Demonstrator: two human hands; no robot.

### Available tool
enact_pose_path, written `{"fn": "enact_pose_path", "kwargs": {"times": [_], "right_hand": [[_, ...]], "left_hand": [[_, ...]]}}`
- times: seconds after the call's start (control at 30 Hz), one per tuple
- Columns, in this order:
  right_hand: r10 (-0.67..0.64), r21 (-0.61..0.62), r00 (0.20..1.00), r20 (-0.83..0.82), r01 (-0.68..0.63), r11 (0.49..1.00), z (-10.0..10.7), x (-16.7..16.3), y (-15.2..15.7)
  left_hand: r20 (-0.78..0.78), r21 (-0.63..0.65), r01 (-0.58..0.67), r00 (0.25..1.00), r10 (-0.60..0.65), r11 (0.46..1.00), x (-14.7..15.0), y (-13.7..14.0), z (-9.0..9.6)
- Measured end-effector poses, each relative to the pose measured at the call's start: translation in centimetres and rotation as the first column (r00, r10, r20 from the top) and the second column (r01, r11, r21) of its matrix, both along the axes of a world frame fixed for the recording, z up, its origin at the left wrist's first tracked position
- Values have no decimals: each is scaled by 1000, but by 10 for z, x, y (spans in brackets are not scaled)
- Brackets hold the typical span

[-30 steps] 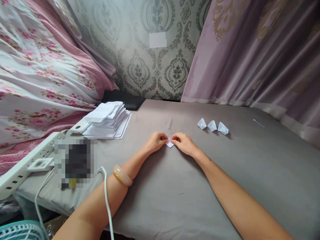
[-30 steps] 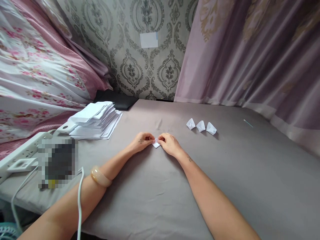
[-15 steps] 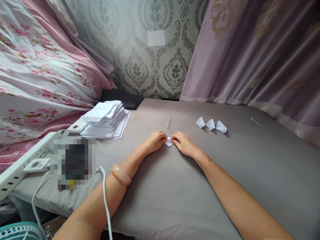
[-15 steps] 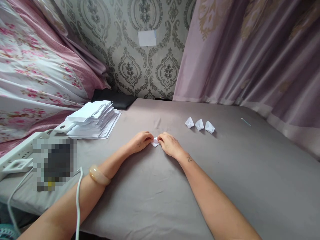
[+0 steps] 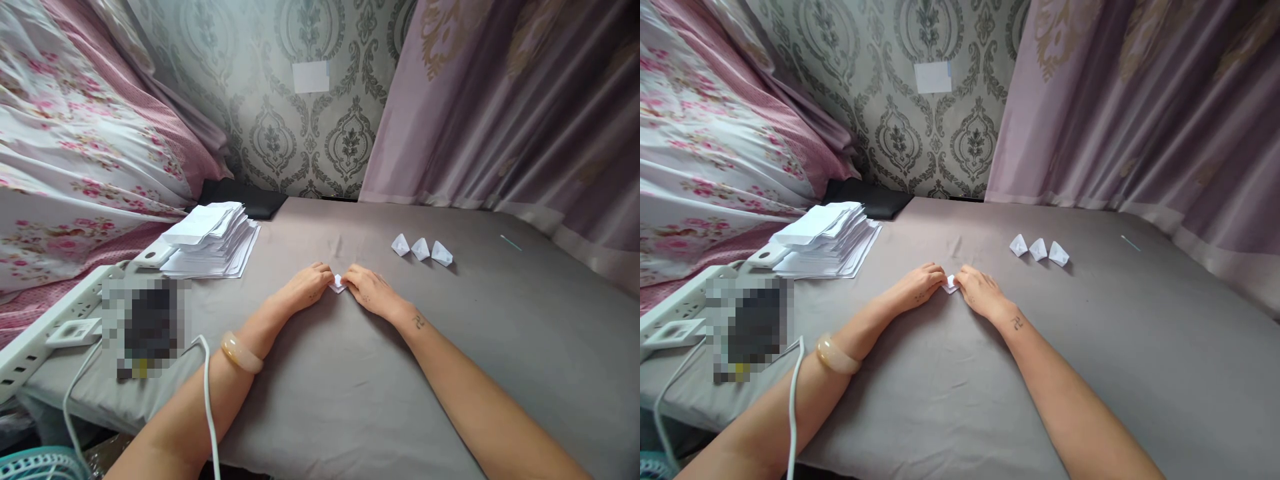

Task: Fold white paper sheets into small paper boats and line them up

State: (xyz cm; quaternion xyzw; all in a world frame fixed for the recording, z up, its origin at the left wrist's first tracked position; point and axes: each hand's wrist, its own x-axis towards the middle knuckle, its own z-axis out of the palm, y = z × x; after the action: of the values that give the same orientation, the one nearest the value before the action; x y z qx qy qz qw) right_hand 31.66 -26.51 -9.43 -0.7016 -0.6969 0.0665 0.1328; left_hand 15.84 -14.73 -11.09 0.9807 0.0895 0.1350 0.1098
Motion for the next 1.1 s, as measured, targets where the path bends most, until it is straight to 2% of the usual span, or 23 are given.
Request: {"fn": "enact_pose_path", "kwargs": {"times": [0.23, 0.43, 0.63, 0.77, 1.1], "right_hand": [[-48, -20, 999, -22, 47, 999, 3, -4, -3], [-241, 55, 967, -87, 246, 968, -5, -11, 4], [-330, 78, 923, -198, 350, 933, -14, -12, 13], [-357, 49, 903, -241, 378, 924, -14, -12, 15], [-345, -12, 871, -349, 364, 931, -24, 0, 21]], "left_hand": [[-42, -3, -28, 999, 28, 1000, -7, -11, 11], [28, -66, -196, 980, 199, 978, 4, -18, 6], [74, -197, -321, 937, 341, 926, 15, -11, -11], [73, -286, -359, 916, 393, 889, 14, -10, -13], [-108, -389, -542, 830, 548, 745, 17, -6, -10]]}}
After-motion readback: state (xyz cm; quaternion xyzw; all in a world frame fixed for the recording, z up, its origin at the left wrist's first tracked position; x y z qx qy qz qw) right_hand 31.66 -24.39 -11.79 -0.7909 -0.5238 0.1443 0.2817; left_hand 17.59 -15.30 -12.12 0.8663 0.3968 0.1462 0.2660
